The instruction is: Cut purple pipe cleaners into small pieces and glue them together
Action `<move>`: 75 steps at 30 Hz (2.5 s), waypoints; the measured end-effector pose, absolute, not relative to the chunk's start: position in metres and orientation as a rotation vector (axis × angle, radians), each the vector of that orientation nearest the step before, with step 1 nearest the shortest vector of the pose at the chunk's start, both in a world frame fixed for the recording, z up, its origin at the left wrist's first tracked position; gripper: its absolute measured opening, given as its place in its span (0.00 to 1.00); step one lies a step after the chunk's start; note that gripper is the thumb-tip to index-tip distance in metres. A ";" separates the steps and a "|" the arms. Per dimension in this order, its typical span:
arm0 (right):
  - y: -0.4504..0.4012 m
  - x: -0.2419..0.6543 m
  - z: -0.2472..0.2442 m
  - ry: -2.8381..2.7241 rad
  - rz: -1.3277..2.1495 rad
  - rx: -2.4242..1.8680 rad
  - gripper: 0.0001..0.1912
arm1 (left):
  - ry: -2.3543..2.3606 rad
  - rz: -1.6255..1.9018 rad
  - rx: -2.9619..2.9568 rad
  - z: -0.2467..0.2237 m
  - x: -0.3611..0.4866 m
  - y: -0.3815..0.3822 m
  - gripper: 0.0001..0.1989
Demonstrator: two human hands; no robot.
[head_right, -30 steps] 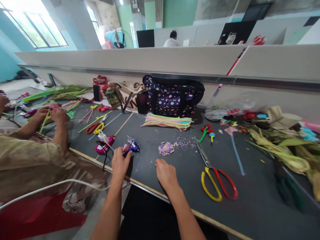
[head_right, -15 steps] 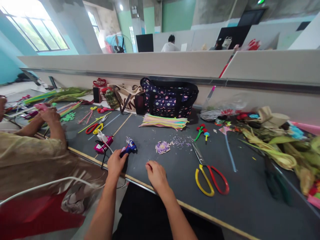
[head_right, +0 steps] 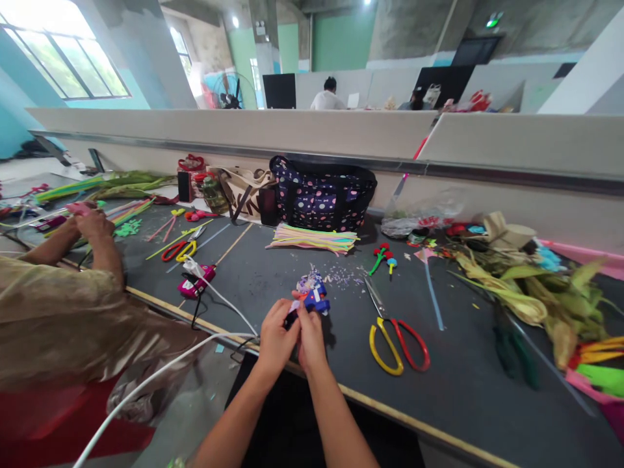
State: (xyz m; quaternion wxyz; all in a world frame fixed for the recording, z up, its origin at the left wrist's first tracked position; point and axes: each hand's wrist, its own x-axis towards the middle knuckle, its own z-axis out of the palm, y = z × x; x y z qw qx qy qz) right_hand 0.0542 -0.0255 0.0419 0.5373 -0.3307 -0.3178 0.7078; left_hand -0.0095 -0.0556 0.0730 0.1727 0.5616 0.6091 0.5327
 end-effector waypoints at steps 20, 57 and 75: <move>0.032 0.166 0.061 -0.692 1.797 -0.663 0.09 | 1.644 1.245 0.703 0.044 -0.110 -0.147 0.16; 0.080 0.156 0.045 -0.943 1.538 -1.096 0.15 | 1.541 0.629 2.018 0.054 -0.037 0.084 0.07; 0.077 0.163 0.052 -0.975 1.531 -1.085 0.17 | 1.192 0.900 1.307 0.060 -0.040 0.089 0.14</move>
